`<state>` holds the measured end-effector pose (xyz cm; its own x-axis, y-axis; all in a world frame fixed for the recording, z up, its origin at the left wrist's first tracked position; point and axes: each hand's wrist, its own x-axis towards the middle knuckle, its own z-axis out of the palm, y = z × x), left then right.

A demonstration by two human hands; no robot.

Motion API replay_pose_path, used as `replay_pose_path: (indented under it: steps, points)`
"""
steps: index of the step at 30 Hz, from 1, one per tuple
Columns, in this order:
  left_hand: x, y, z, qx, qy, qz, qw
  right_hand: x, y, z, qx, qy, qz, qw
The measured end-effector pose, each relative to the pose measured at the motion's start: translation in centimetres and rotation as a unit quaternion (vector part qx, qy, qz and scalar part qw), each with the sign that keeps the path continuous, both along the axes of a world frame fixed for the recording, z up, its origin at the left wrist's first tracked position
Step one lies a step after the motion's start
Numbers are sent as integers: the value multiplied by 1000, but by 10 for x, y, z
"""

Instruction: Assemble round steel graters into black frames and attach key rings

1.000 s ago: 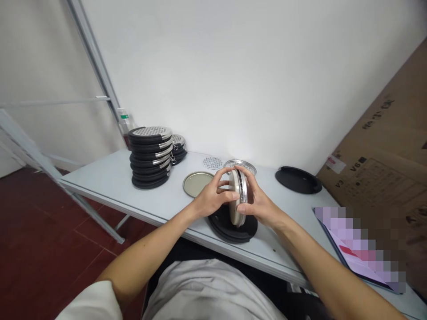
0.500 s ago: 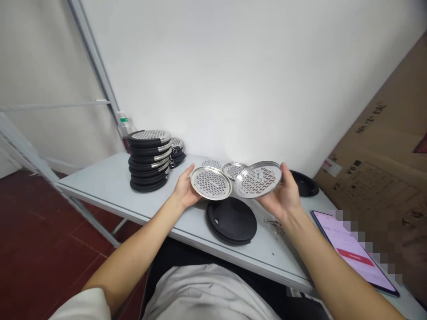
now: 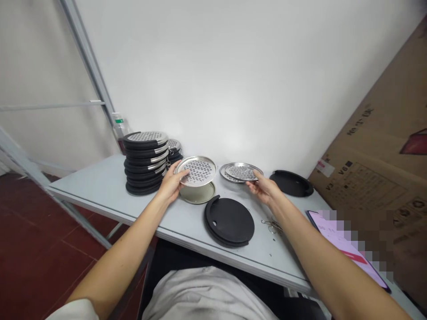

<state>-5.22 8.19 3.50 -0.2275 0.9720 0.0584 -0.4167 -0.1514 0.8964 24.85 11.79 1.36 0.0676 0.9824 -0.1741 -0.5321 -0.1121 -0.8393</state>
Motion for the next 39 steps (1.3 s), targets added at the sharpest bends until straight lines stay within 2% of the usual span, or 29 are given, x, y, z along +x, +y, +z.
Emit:
replay_pose_path:
  steps: [5,11,12,14,16,18,21,23,25,27,29,31,35,39]
  points:
    - [18,-5,-11,82,86,-83,989,-11,6,7,-36,-7,53,998]
    - [31,-17,-13,80,120,-182,973,-10,-33,11,-37,-105,55,992]
    - [32,-18,-13,84,126,-195,969,-13,-40,13,-11,-134,40,990]
    - [36,-21,-13,94,141,-211,963,-20,-50,16,116,-240,-33,963]
    - [38,-21,-14,112,162,-206,958,-28,-55,18,190,-283,-56,939]
    - [39,-20,-14,133,198,-197,951,-35,-57,19,166,-251,-16,953]
    - [41,-18,-17,140,253,-183,939,-41,-57,20,59,-173,59,981]
    - [43,-20,-18,133,309,-127,933,-43,-59,20,37,-159,73,984]
    - [47,-26,-15,151,406,-29,901,-44,-61,21,53,-162,67,983]
    - [51,-35,-9,200,512,32,835,-44,-63,23,69,-171,68,980]
    - [55,-45,-2,250,587,23,770,-45,-65,23,77,-186,75,977]
    - [58,-52,3,268,630,-10,729,-47,-68,23,85,-201,92,972]
    - [59,-53,2,255,662,-22,704,-49,-71,22,98,-204,117,967]
    - [57,-52,1,303,660,-6,687,-49,-72,24,94,-202,105,969]
